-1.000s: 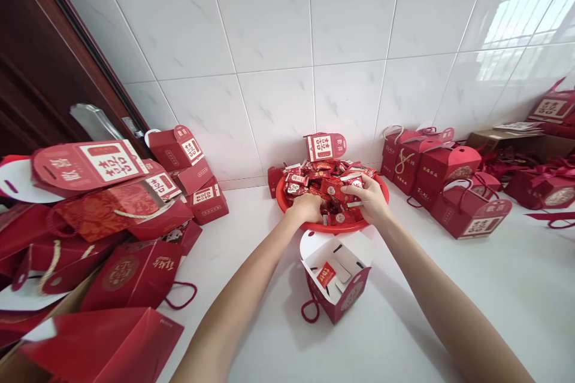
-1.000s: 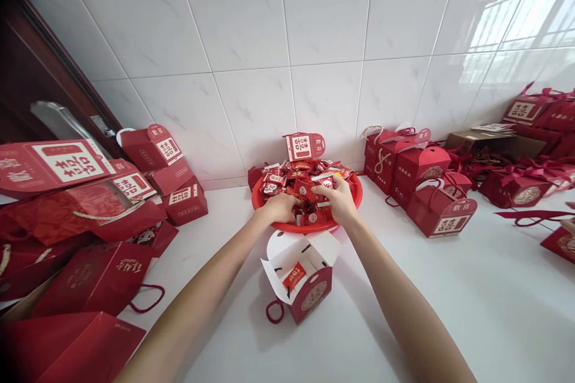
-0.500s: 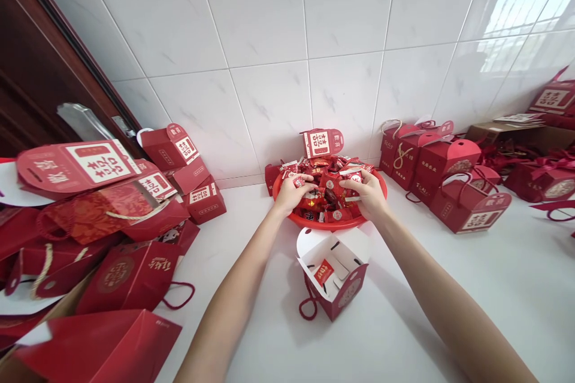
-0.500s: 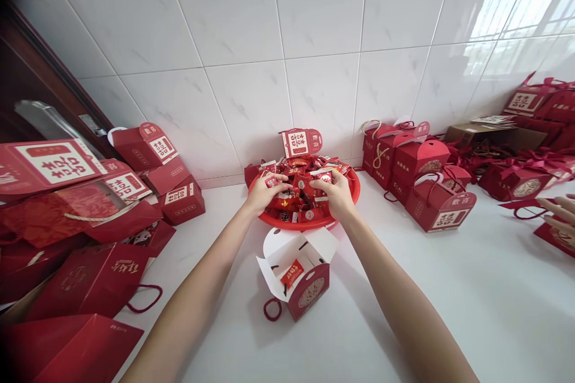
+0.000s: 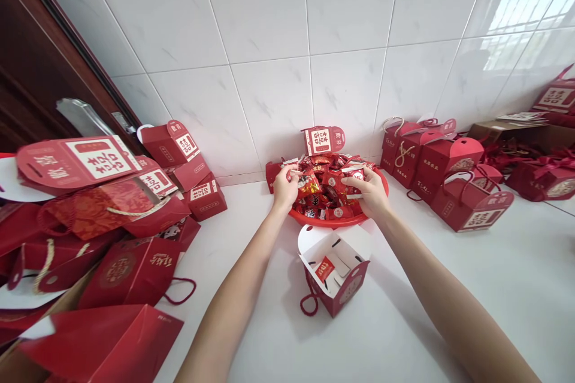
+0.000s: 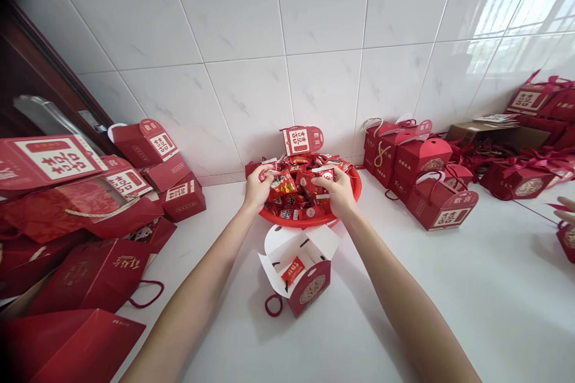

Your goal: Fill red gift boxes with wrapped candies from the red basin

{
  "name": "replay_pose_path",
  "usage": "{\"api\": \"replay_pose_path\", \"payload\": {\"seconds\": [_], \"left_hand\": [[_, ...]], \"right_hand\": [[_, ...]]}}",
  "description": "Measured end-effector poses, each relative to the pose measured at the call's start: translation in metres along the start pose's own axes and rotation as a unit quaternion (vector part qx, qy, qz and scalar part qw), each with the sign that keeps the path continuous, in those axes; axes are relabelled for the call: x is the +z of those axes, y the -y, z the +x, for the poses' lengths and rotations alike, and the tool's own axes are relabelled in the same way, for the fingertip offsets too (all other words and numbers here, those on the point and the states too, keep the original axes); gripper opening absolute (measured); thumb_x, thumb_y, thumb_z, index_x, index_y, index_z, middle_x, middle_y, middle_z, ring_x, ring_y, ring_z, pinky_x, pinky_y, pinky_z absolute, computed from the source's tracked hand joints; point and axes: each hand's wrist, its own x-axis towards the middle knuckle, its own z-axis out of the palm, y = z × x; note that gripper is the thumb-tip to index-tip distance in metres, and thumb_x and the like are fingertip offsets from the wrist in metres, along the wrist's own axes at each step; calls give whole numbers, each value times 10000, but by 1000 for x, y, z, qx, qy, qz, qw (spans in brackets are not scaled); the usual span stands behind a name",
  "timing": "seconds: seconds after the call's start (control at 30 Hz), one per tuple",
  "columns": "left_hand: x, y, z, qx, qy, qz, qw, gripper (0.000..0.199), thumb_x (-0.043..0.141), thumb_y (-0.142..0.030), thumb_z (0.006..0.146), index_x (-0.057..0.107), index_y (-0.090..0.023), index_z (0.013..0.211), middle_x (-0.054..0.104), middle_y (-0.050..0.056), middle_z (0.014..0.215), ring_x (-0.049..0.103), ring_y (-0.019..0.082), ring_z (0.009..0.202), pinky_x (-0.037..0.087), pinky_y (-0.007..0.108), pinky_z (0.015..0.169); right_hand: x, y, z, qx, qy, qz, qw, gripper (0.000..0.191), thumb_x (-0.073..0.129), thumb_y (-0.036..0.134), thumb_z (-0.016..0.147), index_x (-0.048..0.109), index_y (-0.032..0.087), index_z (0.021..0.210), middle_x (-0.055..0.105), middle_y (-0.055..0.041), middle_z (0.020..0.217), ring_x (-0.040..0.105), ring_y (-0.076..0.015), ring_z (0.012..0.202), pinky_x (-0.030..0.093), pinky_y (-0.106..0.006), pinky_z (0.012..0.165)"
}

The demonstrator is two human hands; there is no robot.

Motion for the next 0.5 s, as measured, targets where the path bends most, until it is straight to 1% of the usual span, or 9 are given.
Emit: {"api": "replay_pose_path", "payload": {"seconds": [0.07,0.13,0.2,0.23,0.27,0.3,0.37,0.43,0.5], "left_hand": [[-3,-1,-1,12,-50,41,998,428,529,-56,806,618,-221,1191,716,73,1122,661,224,1121,511,389,1011],[-7,-6,-3,66,-89,96,989,537,556,-10,743,617,-219,1234,672,100,1235,599,254,1231,444,422,1101],[-11,-12,-8,142,-94,156,973,554,568,8,712,651,-210,1214,631,118,1313,531,275,1311,383,438,1156],[-12,-16,-10,177,-73,182,964,506,574,-2,716,684,-213,1163,636,112,1312,524,278,1314,377,441,1160],[-13,-19,-12,205,-29,204,957,434,579,-21,729,719,-220,1089,665,97,1273,545,275,1284,387,439,1149],[-13,-23,-14,226,35,221,948,360,582,-44,744,744,-226,1010,703,79,1205,585,267,1225,413,429,1122],[-12,-30,-16,243,196,243,918,283,588,-77,754,771,-232,905,761,44,1052,662,237,1070,477,370,1025],[-8,-37,-17,222,343,261,874,283,608,-90,728,788,-230,896,784,24,946,700,208,917,512,297,881],[-3,-42,-17,186,426,287,837,284,661,-125,686,799,-231,911,789,17,905,700,203,822,499,266,749]], "right_hand": [[0,-1,1,-3,2,0,1000,347,858,253,473,663,234,759,711,25,752,656,-185,704,536,-308,637],[-1,-1,1,-5,4,-4,1000,343,856,259,480,660,238,760,710,28,758,662,-187,714,542,-313,647],[-1,-2,2,-7,5,-12,1000,343,855,267,487,655,240,764,707,28,756,663,-192,713,541,-317,642],[-2,-2,2,-7,5,-16,1000,344,856,270,490,654,240,768,707,26,755,663,-193,710,539,-317,637],[-1,-2,2,-8,5,-19,1000,346,856,271,493,655,239,772,708,25,757,663,-193,707,536,-317,636],[-1,-2,2,-8,6,-19,1000,347,856,271,495,656,238,777,710,24,759,664,-193,705,535,-319,640],[0,-2,1,-8,7,-13,1000,350,859,266,496,659,235,781,716,22,767,668,-194,710,537,-326,661],[1,-1,0,-9,6,-1,1000,349,864,259,491,660,232,772,718,19,766,667,-194,715,537,-327,675],[2,-1,-1,-10,3,3,1000,344,868,255,487,665,231,763,717,15,767,659,-191,709,534,-322,662]]}}
